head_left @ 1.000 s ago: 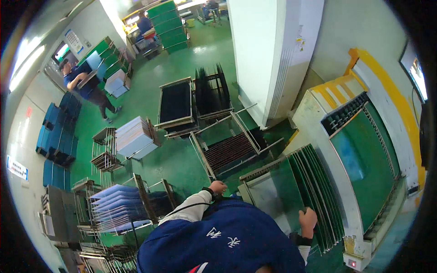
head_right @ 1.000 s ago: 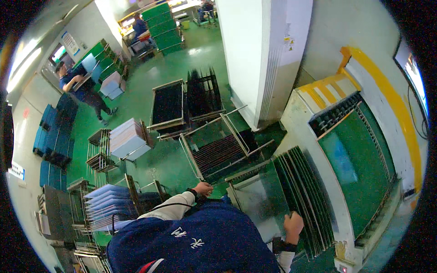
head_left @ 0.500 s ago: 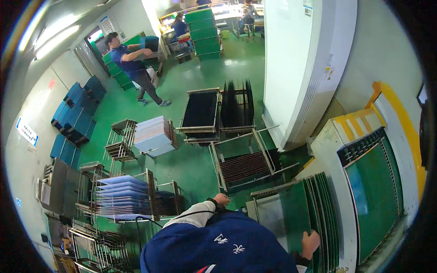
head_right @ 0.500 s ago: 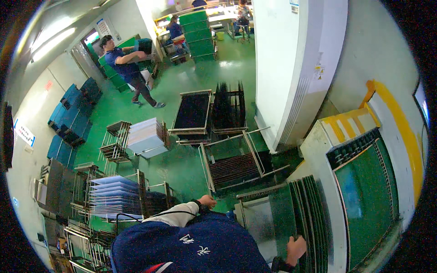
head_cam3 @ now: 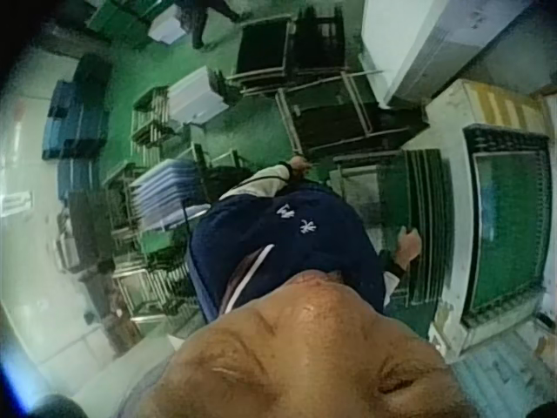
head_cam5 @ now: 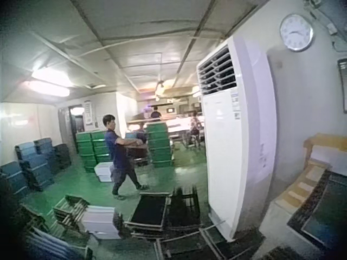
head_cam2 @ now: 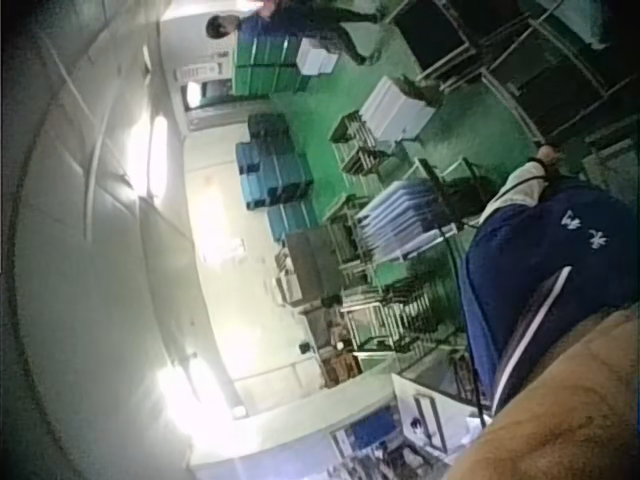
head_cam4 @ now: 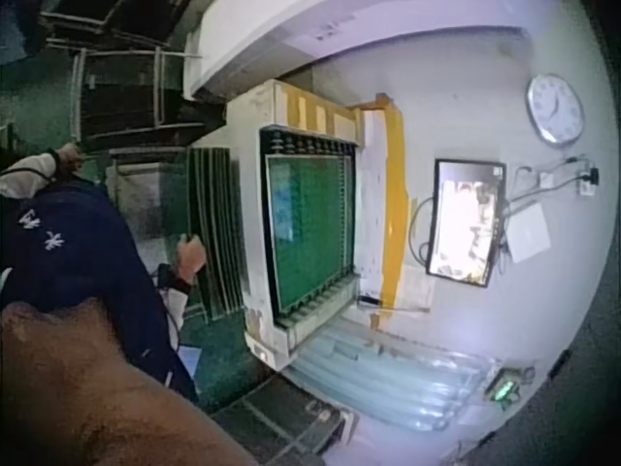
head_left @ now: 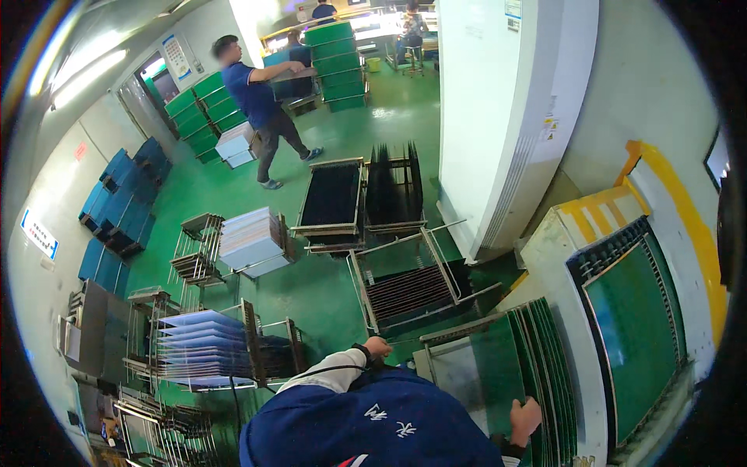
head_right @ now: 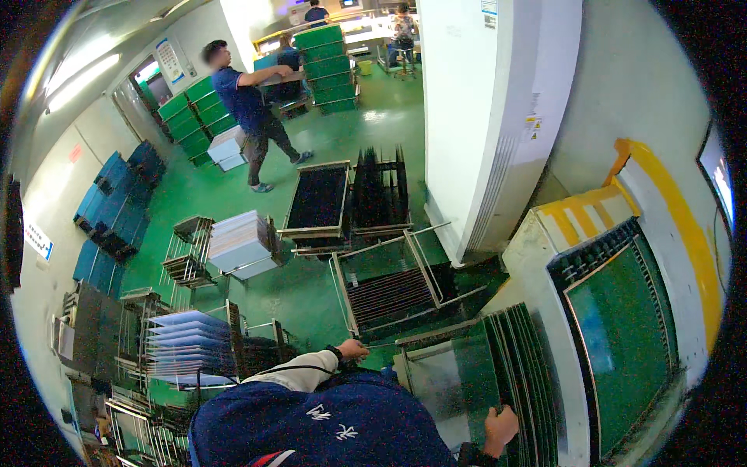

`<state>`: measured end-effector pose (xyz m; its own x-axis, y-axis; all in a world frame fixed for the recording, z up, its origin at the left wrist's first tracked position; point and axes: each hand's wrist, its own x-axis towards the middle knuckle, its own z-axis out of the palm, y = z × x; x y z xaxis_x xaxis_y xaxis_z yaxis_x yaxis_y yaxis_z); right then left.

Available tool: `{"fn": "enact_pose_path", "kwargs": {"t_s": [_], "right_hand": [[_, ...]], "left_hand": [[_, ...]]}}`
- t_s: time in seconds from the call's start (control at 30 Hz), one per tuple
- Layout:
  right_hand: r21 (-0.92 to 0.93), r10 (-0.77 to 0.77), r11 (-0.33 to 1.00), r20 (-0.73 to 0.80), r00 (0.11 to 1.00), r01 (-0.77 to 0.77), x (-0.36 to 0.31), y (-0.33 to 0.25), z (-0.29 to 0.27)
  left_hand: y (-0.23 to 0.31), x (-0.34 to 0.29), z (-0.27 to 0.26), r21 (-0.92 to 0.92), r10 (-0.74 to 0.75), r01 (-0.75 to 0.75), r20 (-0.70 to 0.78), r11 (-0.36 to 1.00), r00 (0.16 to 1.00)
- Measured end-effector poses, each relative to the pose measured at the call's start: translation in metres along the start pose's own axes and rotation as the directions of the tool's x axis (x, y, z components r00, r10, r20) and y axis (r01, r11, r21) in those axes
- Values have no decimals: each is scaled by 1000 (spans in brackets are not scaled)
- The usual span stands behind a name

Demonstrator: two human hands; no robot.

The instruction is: Placing thin green panels into an industrial feeding machine or onto a conveyor system.

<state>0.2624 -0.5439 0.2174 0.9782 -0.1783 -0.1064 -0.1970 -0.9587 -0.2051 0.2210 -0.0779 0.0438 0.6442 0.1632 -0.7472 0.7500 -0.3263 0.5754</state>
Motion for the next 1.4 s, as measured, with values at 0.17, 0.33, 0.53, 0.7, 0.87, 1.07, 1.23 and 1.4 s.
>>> {"fn": "enact_pose_path", "kwargs": {"t_s": [0.17,0.33,0.53,0.7,0.87,1.07,1.23,1.4], "right_hand": [[-24,-35,999,-41,999,34,-1,-10,-9],[-78,-12,997,-25,1000,10,0,-10,-11],[-110,-62,992,-50,997,56,4,4,4],[-49,-9,999,15,1000,10,5,-4,-3],[-46,35,998,65,997,-32,4,-7,-7],[-20,-23,1000,53,998,24,4,-6,-6],[-45,-34,998,24,999,35,5,0,0],[-96,-49,994,-1,999,48,0,-9,-7]], "left_hand": [[-6,3,-3,23,17,-17,13,1000,1000],[-16,20,0,39,76,-78,38,996,996],[-13,16,0,-7,17,-16,55,1000,998],[-20,20,-3,290,168,-182,74,939,983],[-3,5,-5,101,61,-65,39,993,997],[-22,17,1,112,82,-73,-84,991,993],[-21,7,4,8,71,-71,-48,997,996],[-27,15,6,-20,45,-45,7,999,999]]}}
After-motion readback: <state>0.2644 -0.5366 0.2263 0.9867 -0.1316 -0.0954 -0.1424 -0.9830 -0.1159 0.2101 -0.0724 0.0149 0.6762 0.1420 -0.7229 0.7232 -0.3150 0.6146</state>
